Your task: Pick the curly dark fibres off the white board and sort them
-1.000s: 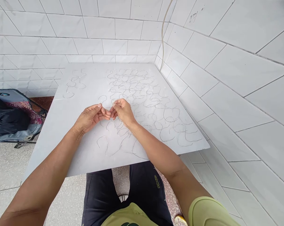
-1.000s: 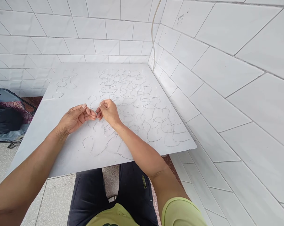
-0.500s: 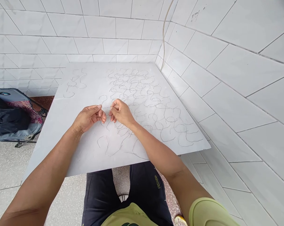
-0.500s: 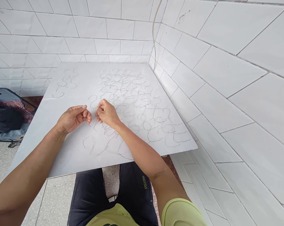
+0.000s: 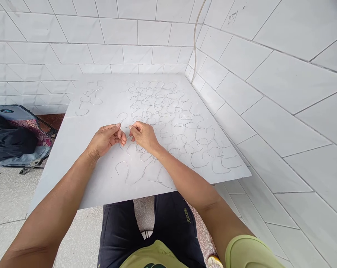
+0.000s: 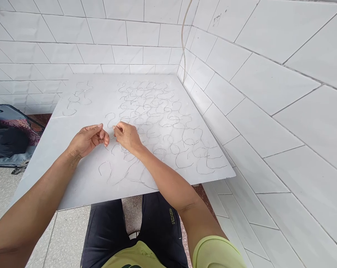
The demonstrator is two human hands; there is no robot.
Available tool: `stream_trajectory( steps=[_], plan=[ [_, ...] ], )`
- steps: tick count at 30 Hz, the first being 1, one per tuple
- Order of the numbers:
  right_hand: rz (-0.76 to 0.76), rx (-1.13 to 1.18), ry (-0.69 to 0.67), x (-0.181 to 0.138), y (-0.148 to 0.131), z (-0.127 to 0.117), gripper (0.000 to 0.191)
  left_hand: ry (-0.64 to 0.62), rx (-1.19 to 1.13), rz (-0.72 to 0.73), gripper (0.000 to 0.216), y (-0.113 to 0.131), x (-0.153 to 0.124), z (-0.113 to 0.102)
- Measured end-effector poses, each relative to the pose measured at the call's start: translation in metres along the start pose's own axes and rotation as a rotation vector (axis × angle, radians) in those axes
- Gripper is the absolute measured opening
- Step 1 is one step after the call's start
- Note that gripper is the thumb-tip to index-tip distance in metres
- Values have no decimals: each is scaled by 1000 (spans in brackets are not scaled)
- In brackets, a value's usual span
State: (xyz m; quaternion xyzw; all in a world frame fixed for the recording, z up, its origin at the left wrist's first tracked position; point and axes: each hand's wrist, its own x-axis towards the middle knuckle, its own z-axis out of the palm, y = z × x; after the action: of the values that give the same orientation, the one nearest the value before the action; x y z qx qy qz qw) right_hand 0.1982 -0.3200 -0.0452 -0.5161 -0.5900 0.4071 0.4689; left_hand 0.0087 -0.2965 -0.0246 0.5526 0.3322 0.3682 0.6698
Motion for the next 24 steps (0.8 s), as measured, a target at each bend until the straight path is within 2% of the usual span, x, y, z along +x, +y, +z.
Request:
stream_trajectory(
  steps=[5, 11, 18, 24],
  plan=[
    [-8, -29, -11, -1, 1, 0, 33, 10, -14, -6, 48, 1, 0, 0],
    [11, -3, -34, 1, 2, -1, 25, 7, -56, 9, 46, 2, 0, -3],
    [-149, -166, -28, 1, 3, -4, 26, 5, -14, -5, 41, 3, -2, 0],
    [-187, -236, -50, 0, 1, -7, 28, 123, -10, -20, 41, 1, 0, 7]
  ],
)
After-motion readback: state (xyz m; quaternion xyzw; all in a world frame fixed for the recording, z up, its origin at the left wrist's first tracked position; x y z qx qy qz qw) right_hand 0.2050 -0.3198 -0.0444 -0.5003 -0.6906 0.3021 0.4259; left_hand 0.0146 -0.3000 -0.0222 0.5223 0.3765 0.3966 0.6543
